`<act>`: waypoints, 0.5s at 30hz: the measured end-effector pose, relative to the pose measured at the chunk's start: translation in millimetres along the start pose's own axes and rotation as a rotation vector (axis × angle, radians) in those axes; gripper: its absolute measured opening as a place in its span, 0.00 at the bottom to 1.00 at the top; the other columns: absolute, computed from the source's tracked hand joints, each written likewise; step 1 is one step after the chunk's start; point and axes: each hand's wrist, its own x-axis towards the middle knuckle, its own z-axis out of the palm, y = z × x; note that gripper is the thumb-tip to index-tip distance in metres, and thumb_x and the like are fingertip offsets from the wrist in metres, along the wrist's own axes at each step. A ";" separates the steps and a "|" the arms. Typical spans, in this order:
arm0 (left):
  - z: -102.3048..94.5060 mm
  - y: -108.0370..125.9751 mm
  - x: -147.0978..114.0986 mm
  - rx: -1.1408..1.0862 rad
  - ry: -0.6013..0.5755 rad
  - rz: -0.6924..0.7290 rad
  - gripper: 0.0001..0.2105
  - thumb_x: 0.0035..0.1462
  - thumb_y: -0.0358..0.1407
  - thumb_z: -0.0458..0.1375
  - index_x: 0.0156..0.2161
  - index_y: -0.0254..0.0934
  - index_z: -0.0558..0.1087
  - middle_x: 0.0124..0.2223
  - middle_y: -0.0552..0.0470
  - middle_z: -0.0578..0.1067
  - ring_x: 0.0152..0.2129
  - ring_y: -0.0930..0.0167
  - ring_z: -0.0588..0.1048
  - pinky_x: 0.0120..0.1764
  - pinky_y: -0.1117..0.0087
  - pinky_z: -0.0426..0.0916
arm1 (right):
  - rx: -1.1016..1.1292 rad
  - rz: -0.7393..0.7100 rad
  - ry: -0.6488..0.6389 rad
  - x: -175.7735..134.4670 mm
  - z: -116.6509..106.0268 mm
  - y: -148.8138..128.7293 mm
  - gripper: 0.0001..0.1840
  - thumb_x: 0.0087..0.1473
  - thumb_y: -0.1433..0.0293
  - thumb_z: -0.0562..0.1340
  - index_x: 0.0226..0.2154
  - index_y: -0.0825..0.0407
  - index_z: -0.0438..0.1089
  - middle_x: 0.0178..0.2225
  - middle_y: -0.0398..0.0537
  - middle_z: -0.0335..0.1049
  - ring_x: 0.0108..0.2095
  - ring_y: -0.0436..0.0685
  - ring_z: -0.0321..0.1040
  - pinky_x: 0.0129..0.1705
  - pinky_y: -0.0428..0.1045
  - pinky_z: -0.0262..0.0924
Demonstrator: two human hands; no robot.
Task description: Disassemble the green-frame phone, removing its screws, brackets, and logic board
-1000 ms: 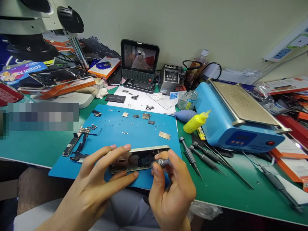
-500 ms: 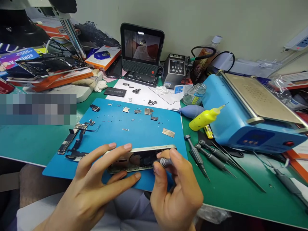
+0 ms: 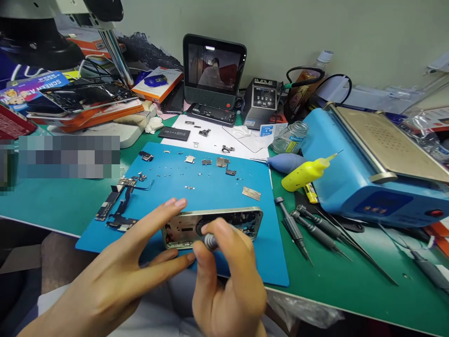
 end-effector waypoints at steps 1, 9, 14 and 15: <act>-0.8 -1.3 -0.6 0.001 -0.003 0.002 0.17 0.82 0.22 0.51 0.59 0.38 0.80 0.88 0.50 0.44 0.84 0.64 0.51 0.81 0.62 0.59 | 0.039 0.001 -0.013 0.3 2.9 1.2 0.21 0.67 0.77 0.72 0.60 0.47 0.77 0.41 0.48 0.86 0.36 0.57 0.87 0.30 0.46 0.81; 3.9 -10.4 -7.0 -0.041 0.037 0.027 0.17 0.81 0.21 0.54 0.61 0.41 0.80 0.86 0.57 0.52 0.81 0.69 0.58 0.82 0.66 0.55 | 0.120 -0.045 -0.027 1.6 9.8 10.4 0.32 0.63 0.84 0.72 0.65 0.47 0.75 0.44 0.47 0.86 0.39 0.56 0.86 0.34 0.45 0.83; 7.9 -11.6 -9.3 -0.113 0.022 -0.003 0.18 0.80 0.21 0.56 0.63 0.41 0.79 0.85 0.54 0.59 0.78 0.68 0.65 0.78 0.70 0.63 | 0.083 -0.126 -0.016 1.0 10.5 13.7 0.33 0.63 0.83 0.73 0.67 0.48 0.75 0.43 0.48 0.86 0.39 0.55 0.85 0.35 0.45 0.83; 8.1 -11.2 -9.3 -0.126 0.019 -0.011 0.18 0.80 0.21 0.56 0.63 0.41 0.79 0.85 0.54 0.59 0.78 0.69 0.66 0.78 0.71 0.64 | 0.067 -0.136 -0.024 1.9 9.9 13.8 0.33 0.63 0.83 0.72 0.67 0.48 0.75 0.43 0.48 0.86 0.39 0.55 0.85 0.35 0.46 0.83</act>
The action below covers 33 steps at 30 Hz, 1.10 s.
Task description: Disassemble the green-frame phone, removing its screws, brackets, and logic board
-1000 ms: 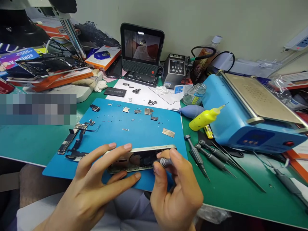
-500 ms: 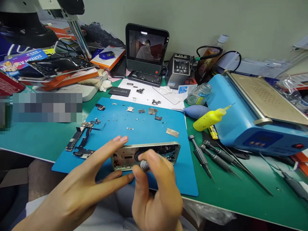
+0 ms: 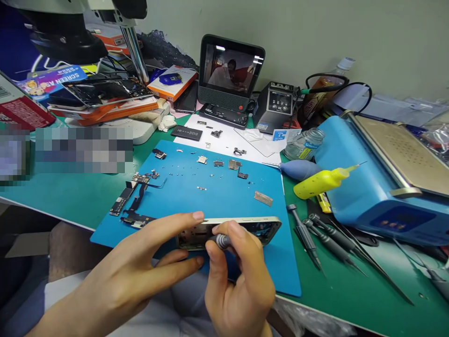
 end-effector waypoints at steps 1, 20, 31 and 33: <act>0.1 0.6 0.2 -0.012 -0.003 -0.010 0.18 0.80 0.21 0.56 0.63 0.42 0.79 0.85 0.53 0.60 0.77 0.69 0.68 0.77 0.71 0.66 | -0.022 -0.013 -0.013 1.6 -0.9 -0.1 0.33 0.64 0.83 0.72 0.68 0.48 0.74 0.43 0.48 0.85 0.39 0.55 0.85 0.35 0.46 0.82; 0.4 7.5 10.2 -0.094 0.040 -0.062 0.17 0.84 0.29 0.53 0.67 0.44 0.77 0.76 0.49 0.77 0.56 0.65 0.88 0.54 0.67 0.87 | -0.168 -0.161 -0.035 12.5 -1.3 -2.3 0.34 0.64 0.75 0.70 0.71 0.47 0.74 0.51 0.47 0.86 0.45 0.62 0.80 0.48 0.58 0.71; 1.4 7.8 14.1 -0.027 0.115 -0.006 0.16 0.83 0.28 0.54 0.66 0.41 0.77 0.73 0.47 0.79 0.54 0.66 0.88 0.55 0.69 0.84 | -0.162 -0.122 0.029 6.9 1.7 1.4 0.36 0.64 0.77 0.66 0.72 0.44 0.73 0.57 0.49 0.86 0.50 0.63 0.82 0.52 0.60 0.72; 1.2 7.7 13.5 -0.039 0.115 -0.005 0.16 0.83 0.29 0.54 0.67 0.41 0.77 0.74 0.47 0.79 0.55 0.66 0.88 0.55 0.69 0.84 | -0.154 -0.114 0.031 5.0 1.1 1.4 0.37 0.63 0.76 0.69 0.72 0.46 0.74 0.56 0.50 0.86 0.49 0.64 0.83 0.51 0.60 0.72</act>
